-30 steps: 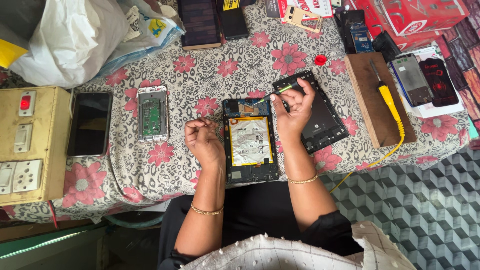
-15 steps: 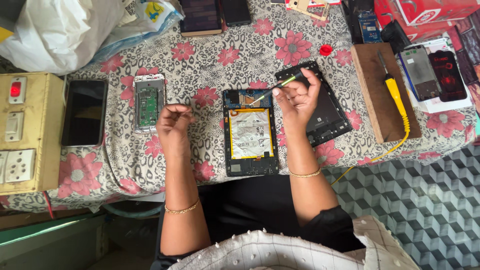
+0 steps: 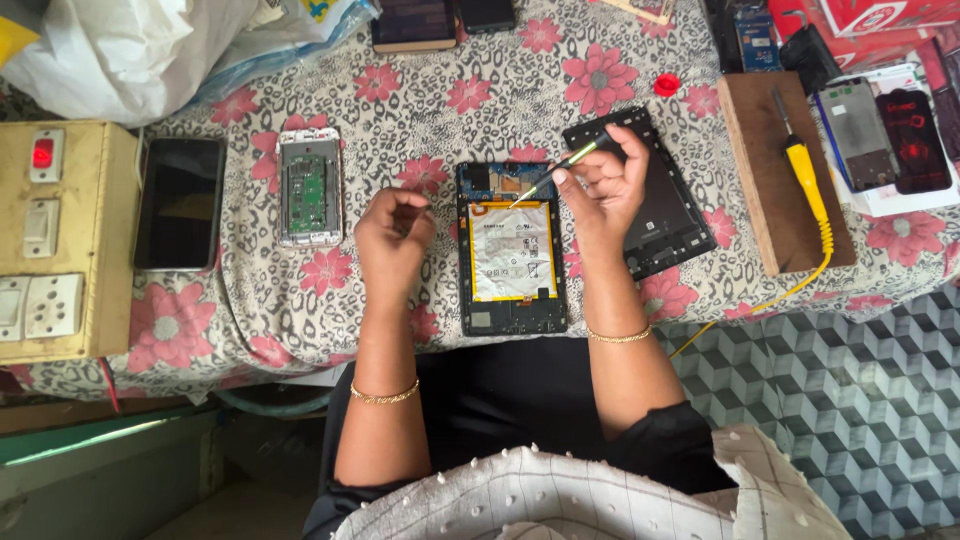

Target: The person uses a small screwdriver to remove screws from the internal frame of a disassembled smartphone. The device remains open on the table while the person carefully unscrews components near the battery and motherboard area.

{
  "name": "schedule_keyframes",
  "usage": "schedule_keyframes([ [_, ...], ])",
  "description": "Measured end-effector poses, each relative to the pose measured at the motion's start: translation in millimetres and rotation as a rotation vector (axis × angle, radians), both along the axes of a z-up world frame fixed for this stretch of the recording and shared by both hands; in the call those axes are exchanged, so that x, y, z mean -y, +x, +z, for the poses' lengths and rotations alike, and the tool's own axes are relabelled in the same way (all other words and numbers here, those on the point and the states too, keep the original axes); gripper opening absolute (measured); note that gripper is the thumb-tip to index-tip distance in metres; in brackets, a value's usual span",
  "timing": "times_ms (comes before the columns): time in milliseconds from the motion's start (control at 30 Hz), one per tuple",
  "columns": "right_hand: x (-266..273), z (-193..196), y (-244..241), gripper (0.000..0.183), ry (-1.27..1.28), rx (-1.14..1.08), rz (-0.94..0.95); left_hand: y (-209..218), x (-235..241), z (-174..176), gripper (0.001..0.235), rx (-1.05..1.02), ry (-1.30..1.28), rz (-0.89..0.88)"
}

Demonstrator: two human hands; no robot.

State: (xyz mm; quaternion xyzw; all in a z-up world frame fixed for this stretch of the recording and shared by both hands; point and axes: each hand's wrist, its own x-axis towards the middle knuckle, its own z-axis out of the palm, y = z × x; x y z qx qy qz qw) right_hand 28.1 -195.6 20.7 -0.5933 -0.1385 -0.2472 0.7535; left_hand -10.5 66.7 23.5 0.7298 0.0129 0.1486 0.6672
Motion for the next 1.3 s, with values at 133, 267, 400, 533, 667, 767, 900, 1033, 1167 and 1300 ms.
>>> schedule_keyframes([
  [133,1,-1,-2,0.07,-0.011,0.006,0.033,-3,5,15,0.014,0.024,0.205,0.036],
  [267,2,1,-4,0.07,0.021,-0.006,0.051,-5,7,22,0.016,0.054,0.248,0.03],
  [400,3,1,-3,0.071,0.052,0.012,0.062,-6,8,21,0.015,0.077,0.271,0.028],
  [533,2,3,-2,0.071,0.087,-0.025,0.092,-7,10,24,0.015,0.062,0.312,0.027],
  [667,5,2,-3,0.07,0.11,-0.049,0.108,-7,14,25,0.016,0.03,0.319,0.027],
  [767,4,3,0,0.071,0.117,-0.048,0.114,-7,12,26,0.017,0.041,0.367,0.03],
  [900,4,2,1,0.073,0.101,-0.073,0.102,-7,13,26,0.016,0.083,0.379,0.017],
  [1033,4,0,1,0.071,0.068,-0.075,0.047,-7,12,26,0.015,0.097,0.431,0.013],
  [1167,5,-2,3,0.072,0.06,-0.062,0.034,-9,14,28,0.016,0.091,0.445,0.017],
  [1300,5,-1,3,0.072,0.067,-0.066,0.034,-9,17,33,0.015,0.092,0.42,0.012],
])
